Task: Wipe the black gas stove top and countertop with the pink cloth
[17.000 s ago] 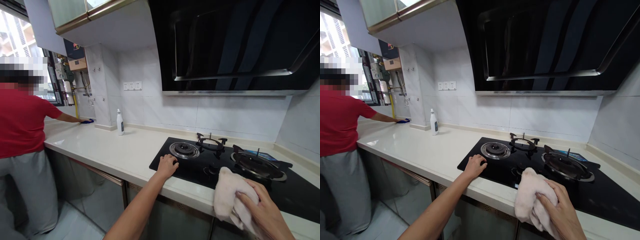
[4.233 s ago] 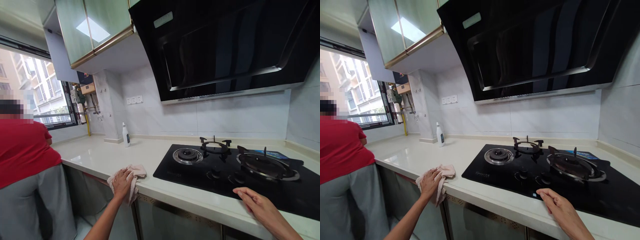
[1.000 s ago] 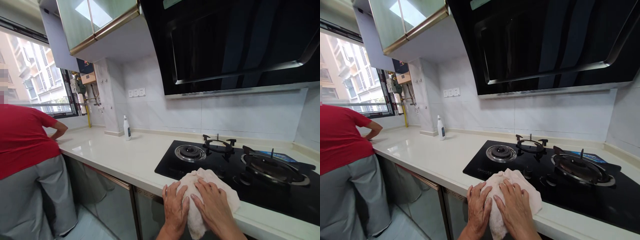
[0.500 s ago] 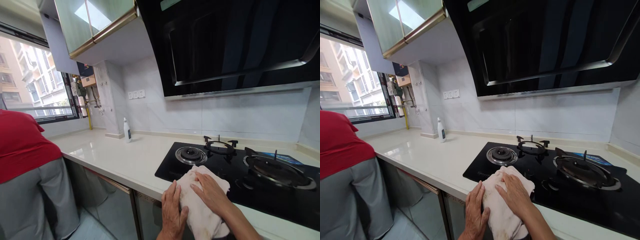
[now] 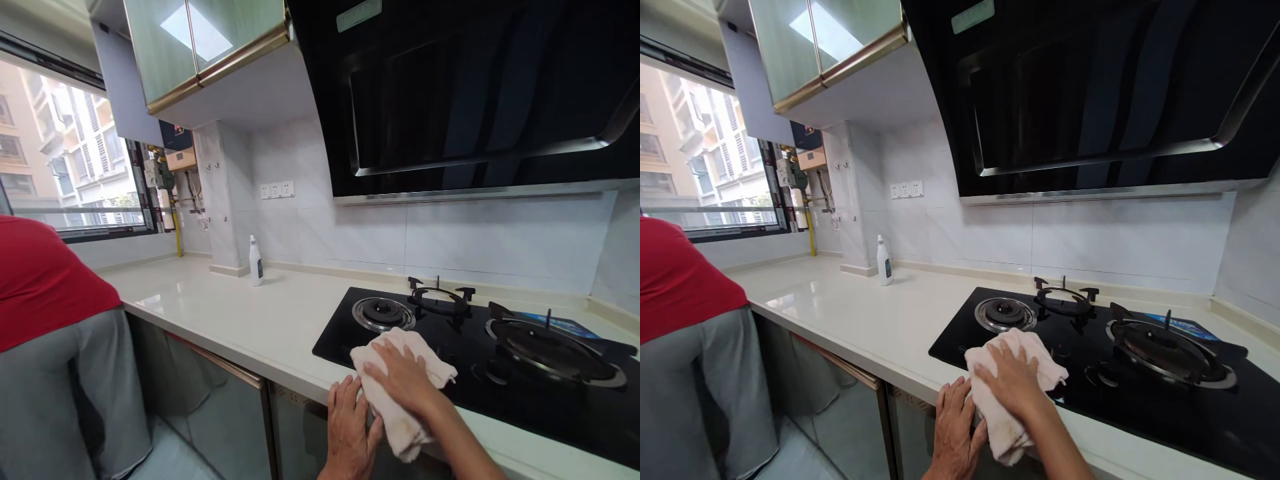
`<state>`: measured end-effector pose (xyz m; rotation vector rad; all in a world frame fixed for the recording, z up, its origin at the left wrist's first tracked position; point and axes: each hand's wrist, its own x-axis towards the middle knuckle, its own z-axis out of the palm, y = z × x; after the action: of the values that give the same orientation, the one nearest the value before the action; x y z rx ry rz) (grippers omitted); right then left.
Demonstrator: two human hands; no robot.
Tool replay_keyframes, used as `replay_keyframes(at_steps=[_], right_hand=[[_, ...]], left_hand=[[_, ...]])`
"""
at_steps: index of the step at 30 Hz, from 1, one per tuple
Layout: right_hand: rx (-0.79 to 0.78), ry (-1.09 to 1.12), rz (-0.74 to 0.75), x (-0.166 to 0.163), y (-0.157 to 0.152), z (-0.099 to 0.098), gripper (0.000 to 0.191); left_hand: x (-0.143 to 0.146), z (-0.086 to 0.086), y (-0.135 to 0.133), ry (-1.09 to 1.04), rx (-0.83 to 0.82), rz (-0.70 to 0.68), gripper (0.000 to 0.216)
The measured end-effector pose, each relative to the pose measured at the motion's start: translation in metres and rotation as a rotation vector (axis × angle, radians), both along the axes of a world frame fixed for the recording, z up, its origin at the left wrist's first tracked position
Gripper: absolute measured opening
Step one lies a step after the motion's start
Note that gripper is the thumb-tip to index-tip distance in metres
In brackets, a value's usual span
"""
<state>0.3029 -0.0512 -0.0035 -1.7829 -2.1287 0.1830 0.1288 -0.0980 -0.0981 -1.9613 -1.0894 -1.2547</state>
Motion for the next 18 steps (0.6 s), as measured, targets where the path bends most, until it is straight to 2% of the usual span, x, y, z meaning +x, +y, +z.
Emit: replay_keyframes(at_steps=[2, 5, 9, 14, 18], right_hand=[[0.016, -0.010, 0.009, -0.011, -0.008, -0.006, 0.069], [0.093, 0.015, 0.033, -0.009, -0.014, -0.013, 0.058], [0.193, 0.095, 0.069, 0.016, -0.019, -0.019, 0.047], [0.209, 0.144, 0.023, 0.048, -0.035, -0.027, 0.047], [0.220, 0.136, 0.043, 0.073, -0.051, -0.033, 0.045]], left_hand=[[0.001, -0.001, 0.002, -0.006, 0.027, -0.009, 0.042], [-0.002, 0.002, 0.003, 0.016, 0.038, -0.021, 0.042], [-0.007, 0.009, 0.001, 0.061, 0.047, -0.024, 0.041], [-0.006, 0.011, 0.000, 0.046, 0.060, -0.038, 0.033], [-0.003, 0.010, 0.001, 0.019, 0.064, -0.040, 0.028]])
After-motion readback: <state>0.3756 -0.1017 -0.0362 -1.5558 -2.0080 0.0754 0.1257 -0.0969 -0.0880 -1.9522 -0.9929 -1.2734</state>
